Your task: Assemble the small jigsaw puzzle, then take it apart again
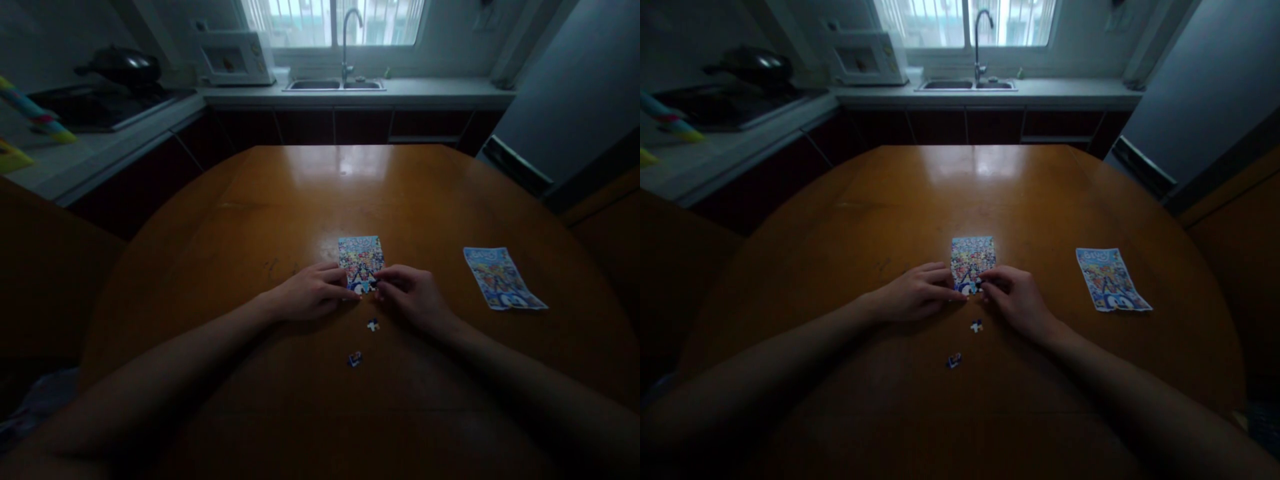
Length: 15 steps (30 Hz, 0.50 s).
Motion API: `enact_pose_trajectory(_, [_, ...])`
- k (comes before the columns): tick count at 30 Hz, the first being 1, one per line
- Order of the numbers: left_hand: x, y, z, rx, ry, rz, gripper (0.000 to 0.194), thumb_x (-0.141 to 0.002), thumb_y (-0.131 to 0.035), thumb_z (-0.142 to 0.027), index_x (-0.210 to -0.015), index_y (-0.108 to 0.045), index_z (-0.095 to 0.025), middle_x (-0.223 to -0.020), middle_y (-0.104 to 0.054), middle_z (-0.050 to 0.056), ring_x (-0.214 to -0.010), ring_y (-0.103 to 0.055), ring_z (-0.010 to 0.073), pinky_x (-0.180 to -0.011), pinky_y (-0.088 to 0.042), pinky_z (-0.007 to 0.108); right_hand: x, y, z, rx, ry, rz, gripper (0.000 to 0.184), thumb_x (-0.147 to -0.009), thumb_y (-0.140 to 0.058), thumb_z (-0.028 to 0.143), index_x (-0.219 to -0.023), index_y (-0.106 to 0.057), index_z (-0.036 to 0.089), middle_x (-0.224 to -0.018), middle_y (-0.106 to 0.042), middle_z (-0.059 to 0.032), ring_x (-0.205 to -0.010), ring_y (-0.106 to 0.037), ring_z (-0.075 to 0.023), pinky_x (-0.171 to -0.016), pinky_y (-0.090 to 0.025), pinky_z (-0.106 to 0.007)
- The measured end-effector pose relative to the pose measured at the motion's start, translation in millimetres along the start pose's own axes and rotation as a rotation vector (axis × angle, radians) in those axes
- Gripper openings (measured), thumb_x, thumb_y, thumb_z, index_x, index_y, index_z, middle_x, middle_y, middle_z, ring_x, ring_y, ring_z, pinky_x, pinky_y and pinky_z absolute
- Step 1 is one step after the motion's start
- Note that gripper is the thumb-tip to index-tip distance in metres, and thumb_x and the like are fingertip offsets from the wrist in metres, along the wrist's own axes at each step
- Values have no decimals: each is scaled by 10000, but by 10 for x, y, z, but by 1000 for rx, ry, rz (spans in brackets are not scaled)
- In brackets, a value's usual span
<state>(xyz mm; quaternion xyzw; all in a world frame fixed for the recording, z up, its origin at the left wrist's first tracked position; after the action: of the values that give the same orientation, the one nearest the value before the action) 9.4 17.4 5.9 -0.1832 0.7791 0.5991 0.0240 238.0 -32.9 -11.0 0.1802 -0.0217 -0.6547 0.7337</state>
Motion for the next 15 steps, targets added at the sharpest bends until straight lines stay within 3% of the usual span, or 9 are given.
enact_pose_trajectory(10, [-15, 3, 1, 25, -5, -15, 334, -955, -560, -185, -1238, -688, -309, -974, -641, 63, -935, -575, 207, -880, -507, 370, 3, -58, 112, 467, 301, 141, 58, -931, -628, 157, -948, -678, 184, -899, -679, -65, -867, -604, -203, -765, -502, -345])
enact_pose_trajectory(15, [-20, 5, -3, 30, -14, -20, 327, -961, -544, -178, -1232, -689, -290, -980, -643, 69, -933, -577, 209, -866, -505, 370, 2, -94, 126, 555, 372, 178, 65, -943, -612, 145, -927, -658, 188, -888, -649, -63, -875, -535, -214, -758, -457, -337])
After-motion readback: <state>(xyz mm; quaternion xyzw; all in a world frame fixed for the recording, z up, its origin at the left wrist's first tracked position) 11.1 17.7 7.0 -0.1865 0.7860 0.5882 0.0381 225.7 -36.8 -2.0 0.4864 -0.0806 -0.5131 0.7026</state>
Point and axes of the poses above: each hand's wrist, its own x-axis away from the middle knuckle, its own y-axis out of the back of the hand, z = x × y, the point moved 3 cm from there along -x, towards the middle knuckle
